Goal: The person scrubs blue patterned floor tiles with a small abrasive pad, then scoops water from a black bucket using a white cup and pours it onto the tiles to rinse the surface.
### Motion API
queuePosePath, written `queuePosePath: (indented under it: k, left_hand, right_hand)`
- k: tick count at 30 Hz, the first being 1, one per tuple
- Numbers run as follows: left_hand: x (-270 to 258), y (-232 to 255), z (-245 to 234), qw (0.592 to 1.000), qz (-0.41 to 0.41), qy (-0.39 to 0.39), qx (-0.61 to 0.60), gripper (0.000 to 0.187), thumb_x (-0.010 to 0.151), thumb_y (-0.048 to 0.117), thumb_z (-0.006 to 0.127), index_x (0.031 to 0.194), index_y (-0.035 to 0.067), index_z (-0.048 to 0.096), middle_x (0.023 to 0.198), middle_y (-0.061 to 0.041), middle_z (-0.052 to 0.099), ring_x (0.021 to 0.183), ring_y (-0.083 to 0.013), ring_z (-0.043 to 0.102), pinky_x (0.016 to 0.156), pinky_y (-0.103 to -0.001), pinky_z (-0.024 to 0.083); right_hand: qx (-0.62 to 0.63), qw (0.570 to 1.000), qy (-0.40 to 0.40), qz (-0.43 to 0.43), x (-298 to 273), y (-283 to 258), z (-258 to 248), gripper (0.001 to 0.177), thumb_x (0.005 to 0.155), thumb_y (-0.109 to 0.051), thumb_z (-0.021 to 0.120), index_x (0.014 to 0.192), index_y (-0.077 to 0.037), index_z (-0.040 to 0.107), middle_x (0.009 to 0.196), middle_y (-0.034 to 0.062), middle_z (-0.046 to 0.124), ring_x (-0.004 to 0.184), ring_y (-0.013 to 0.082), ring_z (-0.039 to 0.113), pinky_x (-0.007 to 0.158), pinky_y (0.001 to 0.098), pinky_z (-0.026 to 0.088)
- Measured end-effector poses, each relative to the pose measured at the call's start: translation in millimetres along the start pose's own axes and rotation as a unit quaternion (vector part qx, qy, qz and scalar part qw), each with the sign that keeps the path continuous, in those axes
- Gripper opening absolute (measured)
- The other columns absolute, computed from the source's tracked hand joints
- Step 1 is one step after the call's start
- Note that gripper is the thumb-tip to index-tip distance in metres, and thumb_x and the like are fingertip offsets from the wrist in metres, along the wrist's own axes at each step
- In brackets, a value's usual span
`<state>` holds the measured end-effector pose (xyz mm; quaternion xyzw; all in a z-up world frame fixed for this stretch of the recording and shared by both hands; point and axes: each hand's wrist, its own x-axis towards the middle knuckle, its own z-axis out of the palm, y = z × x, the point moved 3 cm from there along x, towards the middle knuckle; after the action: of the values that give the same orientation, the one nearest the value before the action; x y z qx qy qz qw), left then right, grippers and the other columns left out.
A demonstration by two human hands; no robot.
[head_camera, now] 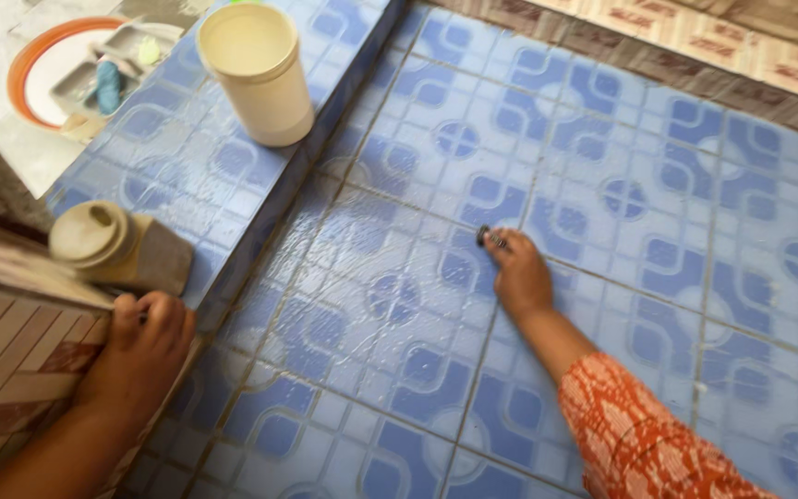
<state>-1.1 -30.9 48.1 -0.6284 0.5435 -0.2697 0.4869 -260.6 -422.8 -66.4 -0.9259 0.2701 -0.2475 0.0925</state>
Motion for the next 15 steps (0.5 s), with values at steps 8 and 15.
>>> queuePosePath:
  k: [8,15]
  left_hand:
    - [26,29,17,0.988,0.06,-0.132,-0.053,0.034,0.097,0.029,0.049,0.119,0.009,0.065,0.112,-0.012,0.061,0.11,-0.0304,0.052,0.092,-0.049,0.04]
    - [53,13,-20,0.957,0.18,-0.197,-0.111,0.032,0.099,0.03,0.05,0.118,0.009,0.064,0.116,-0.011,0.061,0.113,-0.0292,0.052,0.098,-0.048,0.037]
  right_hand:
    - [0.078,0.992,-0.03,-0.092,-104,-145,13,0.031,0.101,-0.011,0.053,0.128,-0.007,0.068,0.125,0.0164,0.067,0.118,0.0333,0.062,0.103,0.0439,0.05]
    - [0.051,0.99,-0.068,-0.113,-101,-111,16,0.038,0.106,-0.009,0.048,0.138,-0.015,0.067,0.116,0.0136,0.066,0.105,0.0324,0.062,0.088,0.0441,0.054]
